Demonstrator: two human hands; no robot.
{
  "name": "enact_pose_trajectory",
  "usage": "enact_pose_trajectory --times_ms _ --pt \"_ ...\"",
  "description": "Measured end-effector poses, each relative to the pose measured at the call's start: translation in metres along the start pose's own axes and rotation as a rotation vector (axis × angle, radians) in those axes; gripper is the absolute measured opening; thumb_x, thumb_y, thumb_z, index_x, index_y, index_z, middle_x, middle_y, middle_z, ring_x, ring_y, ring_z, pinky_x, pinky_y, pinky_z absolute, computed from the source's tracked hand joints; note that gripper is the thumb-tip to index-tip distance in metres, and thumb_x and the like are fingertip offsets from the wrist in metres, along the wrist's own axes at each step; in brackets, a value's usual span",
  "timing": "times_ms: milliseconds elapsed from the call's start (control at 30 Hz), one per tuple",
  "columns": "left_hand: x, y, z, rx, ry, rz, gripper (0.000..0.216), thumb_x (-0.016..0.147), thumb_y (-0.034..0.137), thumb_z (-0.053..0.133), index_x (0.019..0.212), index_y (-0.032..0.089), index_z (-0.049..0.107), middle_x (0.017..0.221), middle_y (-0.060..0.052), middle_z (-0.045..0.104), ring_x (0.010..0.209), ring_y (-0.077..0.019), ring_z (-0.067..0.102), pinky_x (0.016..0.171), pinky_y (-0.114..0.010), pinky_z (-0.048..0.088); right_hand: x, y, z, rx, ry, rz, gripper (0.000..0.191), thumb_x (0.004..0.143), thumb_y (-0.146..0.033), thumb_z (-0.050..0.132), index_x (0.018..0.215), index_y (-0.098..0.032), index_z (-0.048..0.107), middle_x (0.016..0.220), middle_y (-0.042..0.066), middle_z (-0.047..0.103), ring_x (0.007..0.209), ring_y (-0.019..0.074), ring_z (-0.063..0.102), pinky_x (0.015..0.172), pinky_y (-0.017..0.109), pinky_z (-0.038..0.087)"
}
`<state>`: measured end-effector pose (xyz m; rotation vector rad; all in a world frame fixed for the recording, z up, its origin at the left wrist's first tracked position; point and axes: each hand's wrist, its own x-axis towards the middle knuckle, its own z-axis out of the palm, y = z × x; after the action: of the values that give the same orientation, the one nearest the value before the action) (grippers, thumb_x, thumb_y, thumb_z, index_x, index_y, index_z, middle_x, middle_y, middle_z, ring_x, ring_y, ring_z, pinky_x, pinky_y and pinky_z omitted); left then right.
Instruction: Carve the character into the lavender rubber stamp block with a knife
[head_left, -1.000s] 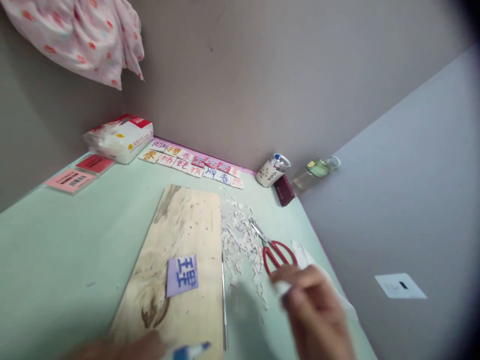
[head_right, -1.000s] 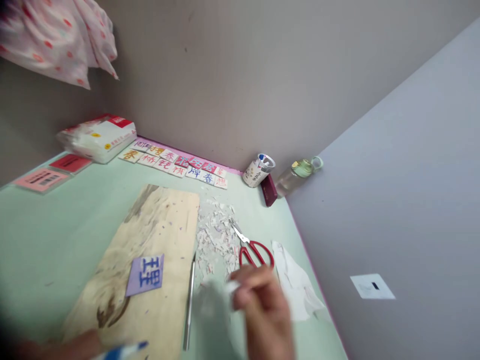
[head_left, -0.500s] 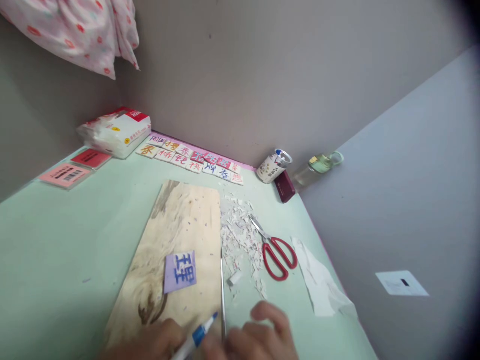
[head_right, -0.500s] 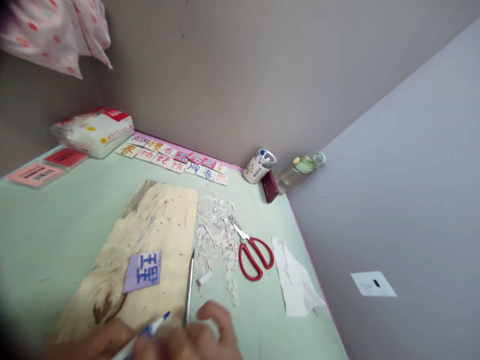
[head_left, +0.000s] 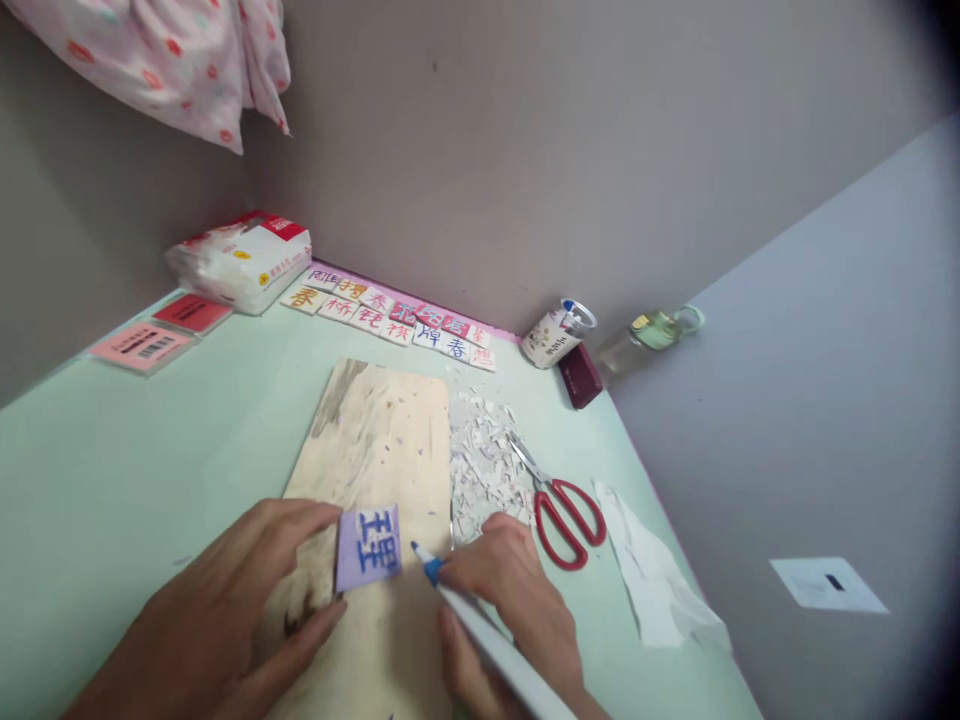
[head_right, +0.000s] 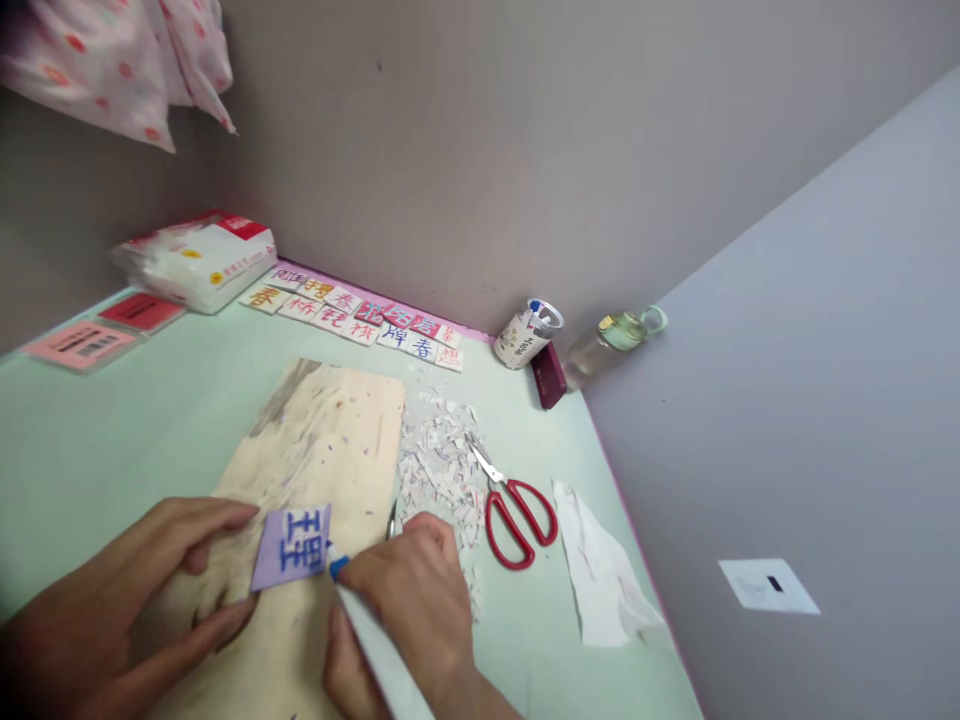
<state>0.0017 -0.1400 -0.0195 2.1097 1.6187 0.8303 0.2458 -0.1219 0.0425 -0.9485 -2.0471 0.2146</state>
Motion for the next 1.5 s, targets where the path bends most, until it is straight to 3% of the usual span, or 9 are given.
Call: enact_pose_trajectory --times_ms 67,167,300,800,1200,1367,1500 --pt "0.004 -0.004 0.006 0.054 0.000 0.030 0.053 0.091 0.056 0.060 0.137 0.031 0.048 0.129 -0.005 0.066 0.114 -0.0278 0.066 0.095 -0.039 0.057 -0.004 0.000 0.009 0.046 -0.061 0.017 0.023 0.081 -0.006 0.055 0.098 -0.021 0.059 0.074 0.001 0.064 0.065 0.0170 0.059 0.075 0.039 0.048" --pt "0.003 -0.005 0.015 0.063 -0.059 0.044 0.054 0.094 0.052 0.057 0.142 0.033 0.043 0.133 -0.003 0.064 0.122 -0.0288 0.061 0.104 -0.044 0.051 -0.007 0.000 0.018 0.046 -0.066 0.028 0.022 0.082 -0.008 0.057 0.098 -0.022 0.059 0.074 0.000 0.066 0.064 0.0171 0.059 0.079 0.041 0.049" --pt "0.001 -0.003 0.017 0.040 -0.097 0.025 0.049 0.097 0.050 0.054 0.142 0.035 0.043 0.133 -0.001 0.064 0.122 -0.0283 0.060 0.104 -0.045 0.049 -0.002 0.001 0.022 0.078 -0.021 0.032 0.019 0.083 -0.007 0.057 0.095 -0.022 0.060 0.072 0.000 0.066 0.062 0.0158 0.060 0.073 0.036 0.049" --pt "0.002 -0.006 0.016 -0.001 -0.080 0.039 0.049 0.096 0.050 0.055 0.142 0.035 0.045 0.131 -0.001 0.066 0.120 -0.0274 0.061 0.103 -0.042 0.049 -0.008 0.006 0.027 0.159 -0.131 0.100 0.016 0.088 -0.013 0.054 0.100 -0.020 0.061 0.080 0.002 0.066 0.071 0.0174 0.059 0.079 0.040 0.045" --pt "0.006 -0.003 0.014 -0.026 -0.093 0.033 0.047 0.096 0.047 0.058 0.140 0.035 0.047 0.129 0.001 0.067 0.117 -0.0252 0.062 0.101 -0.038 0.050 0.011 -0.002 0.020 0.181 -0.210 0.188 0.009 0.089 -0.014 0.054 0.089 -0.020 0.060 0.074 0.000 0.062 0.066 0.0154 0.056 0.078 0.040 0.046" --pt "0.003 -0.004 0.013 -0.024 -0.079 0.037 0.049 0.095 0.051 0.058 0.140 0.036 0.046 0.128 0.002 0.066 0.117 -0.0247 0.062 0.100 -0.037 0.049 0.015 -0.004 0.011 0.321 -0.163 0.494 0.012 0.088 -0.018 0.058 0.076 -0.020 0.061 0.071 0.000 0.061 0.070 0.0166 0.058 0.066 0.032 0.046" --pt "0.003 -0.006 0.015 -0.025 -0.085 0.026 0.049 0.095 0.050 0.057 0.141 0.036 0.046 0.130 0.001 0.065 0.117 -0.0255 0.061 0.100 -0.038 0.048 0.011 -0.003 0.012 0.324 -0.127 0.499 0.009 0.087 -0.018 0.058 0.078 -0.020 0.062 0.073 0.002 0.061 0.072 0.0175 0.058 0.063 0.031 0.045"
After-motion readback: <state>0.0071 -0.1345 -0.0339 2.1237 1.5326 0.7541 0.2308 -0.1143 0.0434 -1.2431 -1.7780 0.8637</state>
